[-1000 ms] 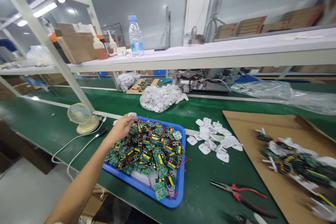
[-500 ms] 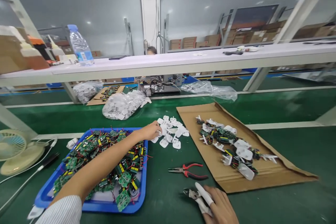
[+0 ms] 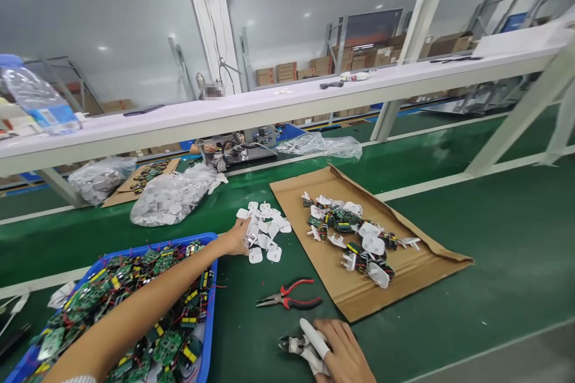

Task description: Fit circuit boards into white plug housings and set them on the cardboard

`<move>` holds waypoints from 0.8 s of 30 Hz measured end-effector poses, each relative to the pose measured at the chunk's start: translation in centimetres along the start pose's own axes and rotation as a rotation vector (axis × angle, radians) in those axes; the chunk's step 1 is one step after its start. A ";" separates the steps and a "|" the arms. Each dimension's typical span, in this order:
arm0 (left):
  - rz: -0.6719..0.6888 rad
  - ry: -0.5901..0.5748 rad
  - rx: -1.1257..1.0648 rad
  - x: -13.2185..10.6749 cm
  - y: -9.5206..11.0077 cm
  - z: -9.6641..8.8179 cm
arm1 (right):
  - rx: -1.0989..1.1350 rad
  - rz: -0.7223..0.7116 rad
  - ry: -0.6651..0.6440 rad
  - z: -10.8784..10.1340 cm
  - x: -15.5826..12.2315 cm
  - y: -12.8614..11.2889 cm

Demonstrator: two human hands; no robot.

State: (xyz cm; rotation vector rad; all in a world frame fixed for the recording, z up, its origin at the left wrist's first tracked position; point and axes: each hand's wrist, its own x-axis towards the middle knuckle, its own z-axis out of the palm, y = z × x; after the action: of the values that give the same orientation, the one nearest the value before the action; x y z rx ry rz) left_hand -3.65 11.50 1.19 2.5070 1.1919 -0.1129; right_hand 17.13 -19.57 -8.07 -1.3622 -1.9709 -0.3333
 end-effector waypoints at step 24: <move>0.331 0.364 -0.507 0.7 13.7 -1.2 | 0.074 0.083 0.165 -0.4 0.9 -0.9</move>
State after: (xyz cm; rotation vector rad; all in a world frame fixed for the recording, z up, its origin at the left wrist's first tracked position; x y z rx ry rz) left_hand 7.13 4.54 6.06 2.2682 0.7722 0.6690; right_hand 16.34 -19.53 -6.98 -1.3219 -1.7700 -0.3205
